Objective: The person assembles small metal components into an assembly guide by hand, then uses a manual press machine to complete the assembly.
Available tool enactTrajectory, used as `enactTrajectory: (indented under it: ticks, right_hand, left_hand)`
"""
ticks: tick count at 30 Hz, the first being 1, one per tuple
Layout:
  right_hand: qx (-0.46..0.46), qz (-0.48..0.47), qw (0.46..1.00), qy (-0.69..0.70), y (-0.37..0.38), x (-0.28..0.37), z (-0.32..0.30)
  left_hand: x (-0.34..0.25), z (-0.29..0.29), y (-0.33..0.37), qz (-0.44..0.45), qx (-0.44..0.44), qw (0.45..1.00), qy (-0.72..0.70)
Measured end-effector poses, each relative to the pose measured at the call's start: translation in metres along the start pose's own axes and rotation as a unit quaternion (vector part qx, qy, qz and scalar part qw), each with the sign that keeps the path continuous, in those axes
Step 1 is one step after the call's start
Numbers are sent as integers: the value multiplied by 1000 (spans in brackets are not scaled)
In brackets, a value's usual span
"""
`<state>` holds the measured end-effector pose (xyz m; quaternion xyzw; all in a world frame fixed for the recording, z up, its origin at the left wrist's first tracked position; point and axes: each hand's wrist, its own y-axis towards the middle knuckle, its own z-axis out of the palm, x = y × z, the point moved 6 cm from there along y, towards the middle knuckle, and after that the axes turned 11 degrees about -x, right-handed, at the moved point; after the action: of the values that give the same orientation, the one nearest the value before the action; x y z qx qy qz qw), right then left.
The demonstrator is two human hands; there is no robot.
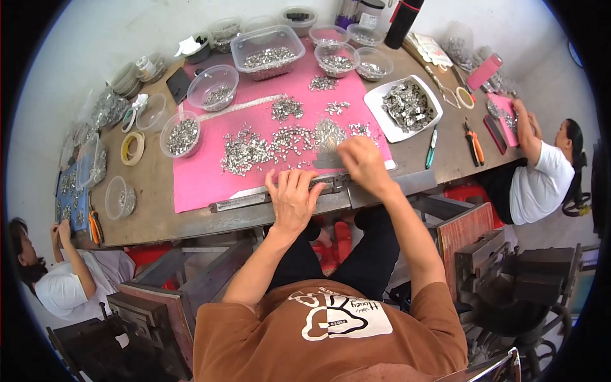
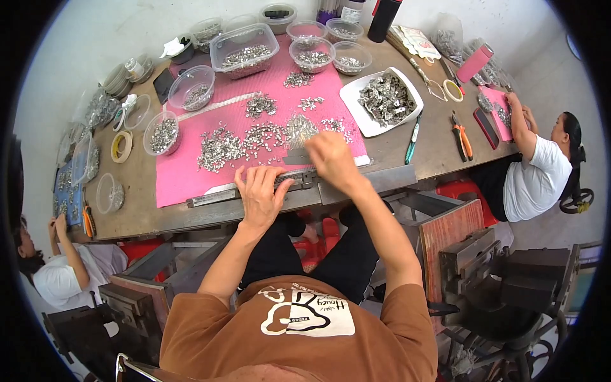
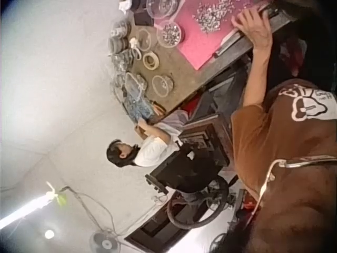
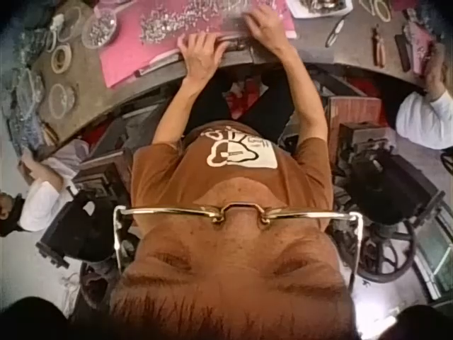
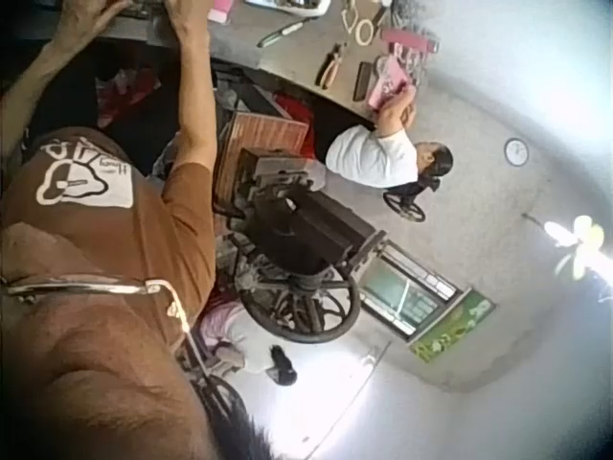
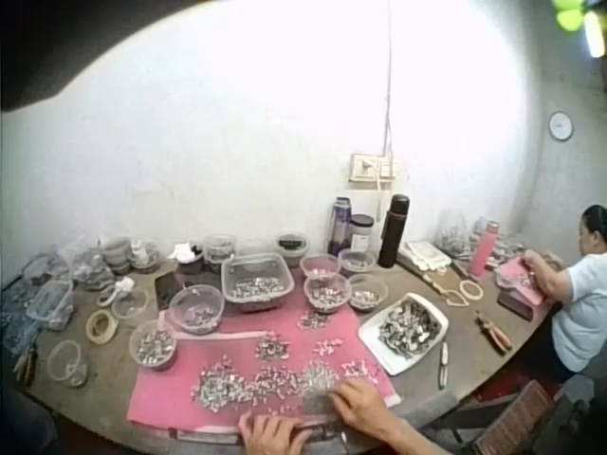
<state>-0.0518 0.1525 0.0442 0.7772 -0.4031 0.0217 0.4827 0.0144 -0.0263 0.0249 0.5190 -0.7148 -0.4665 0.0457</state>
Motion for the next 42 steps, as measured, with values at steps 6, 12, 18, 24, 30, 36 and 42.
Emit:
enactTrajectory:
  ticks: [6,12,18,24,30,36,42]
  right_hand:
    - [-29,110,985,-127,44,-78,18]
    - [-13,93,971,-222,52,-84,49]
    - [15,78,972,-220,41,-98,50]
    - [54,104,993,-19,19,-13,3]
    - [50,50,993,-98,-29,-15,-21]
    - [36,180,983,2,-29,-22,-29]
    - [44,117,991,-41,-28,-12,-23]
  left_hand:
    - [-1,3,-1,5,-33,999,-25]
    - [1,-5,-6,-10,-72,995,-64]
    - [-1,-3,-8,-11,-72,995,-74]
    - [4,-8,-4,-18,-85,993,-77]
    - [1,-2,-2,-12,-83,994,-73]
    - [4,-4,-8,-11,-88,994,-67]
    - [4,-4,-9,-8,-95,993,-68]
